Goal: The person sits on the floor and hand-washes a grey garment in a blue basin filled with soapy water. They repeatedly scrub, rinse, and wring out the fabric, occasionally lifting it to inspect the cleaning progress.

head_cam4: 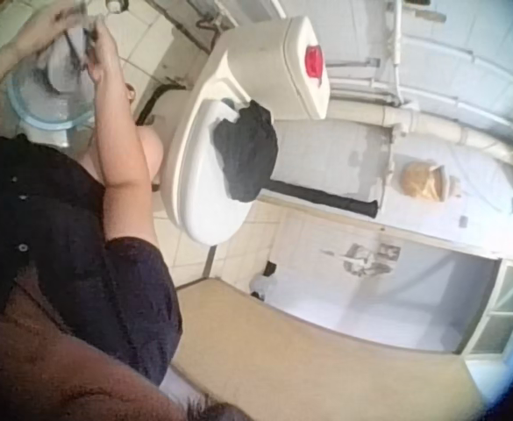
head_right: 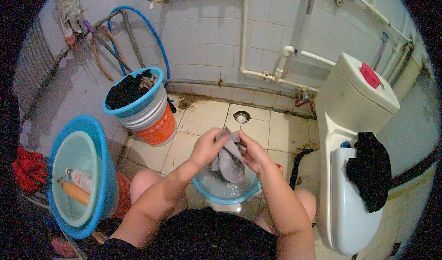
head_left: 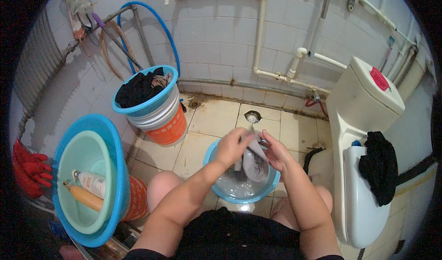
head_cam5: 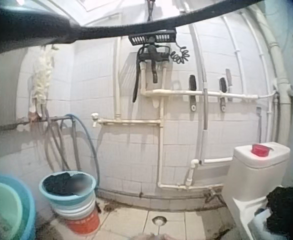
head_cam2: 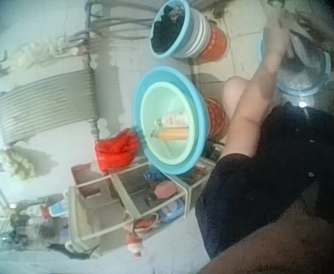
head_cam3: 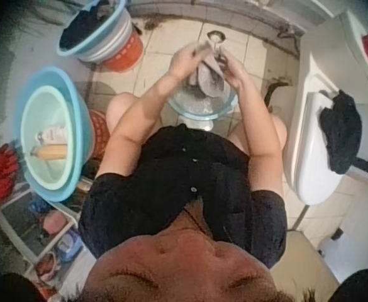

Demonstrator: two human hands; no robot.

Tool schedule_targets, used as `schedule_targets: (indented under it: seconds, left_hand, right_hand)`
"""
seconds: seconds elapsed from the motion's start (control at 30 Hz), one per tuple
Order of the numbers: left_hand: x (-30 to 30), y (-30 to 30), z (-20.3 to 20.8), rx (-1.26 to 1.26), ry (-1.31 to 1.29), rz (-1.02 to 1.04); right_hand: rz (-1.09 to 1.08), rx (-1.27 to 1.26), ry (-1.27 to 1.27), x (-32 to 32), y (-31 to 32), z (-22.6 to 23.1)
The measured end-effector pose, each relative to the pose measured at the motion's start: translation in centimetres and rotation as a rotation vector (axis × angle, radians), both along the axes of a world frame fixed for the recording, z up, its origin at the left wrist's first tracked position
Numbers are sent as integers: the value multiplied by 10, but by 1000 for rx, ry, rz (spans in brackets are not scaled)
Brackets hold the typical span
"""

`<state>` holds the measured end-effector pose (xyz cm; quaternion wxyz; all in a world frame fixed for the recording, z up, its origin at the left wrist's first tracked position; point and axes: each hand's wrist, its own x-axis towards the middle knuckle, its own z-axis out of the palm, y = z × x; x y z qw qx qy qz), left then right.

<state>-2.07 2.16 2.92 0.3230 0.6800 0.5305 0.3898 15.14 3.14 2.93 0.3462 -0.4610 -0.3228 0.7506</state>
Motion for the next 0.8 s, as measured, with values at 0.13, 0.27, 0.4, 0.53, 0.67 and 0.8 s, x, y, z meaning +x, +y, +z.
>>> schedule_targets:
  seconds: [0.13, 0.27, 0.4, 0.53, 0.67, 0.8]
  left_hand:
    - [-12, 14, -4, -372, -781, 124]
    - [-10, 8, 3, -527, -930, 165]
    - [-20, 11, 6, -528, -987, 95]
    - [-27, -4, 46, -251, -580, -65]
    - [-40, 1, 44, -430, -335, -94]
    - [-45, 6, 29, -316, -665, -55]
  right_hand:
    - [198, 415, -310, -8, -22, 31]
    - [212, 626, -478, -14, -28, 10]
    - [10, 430, -427, -9, -25, -2]
    - [-284, 323, -30, 4, -13, 16]
    - [-333, 329, 146, 19, -6, 19]
    - [-315, 339, 126, 14, -8, 34]
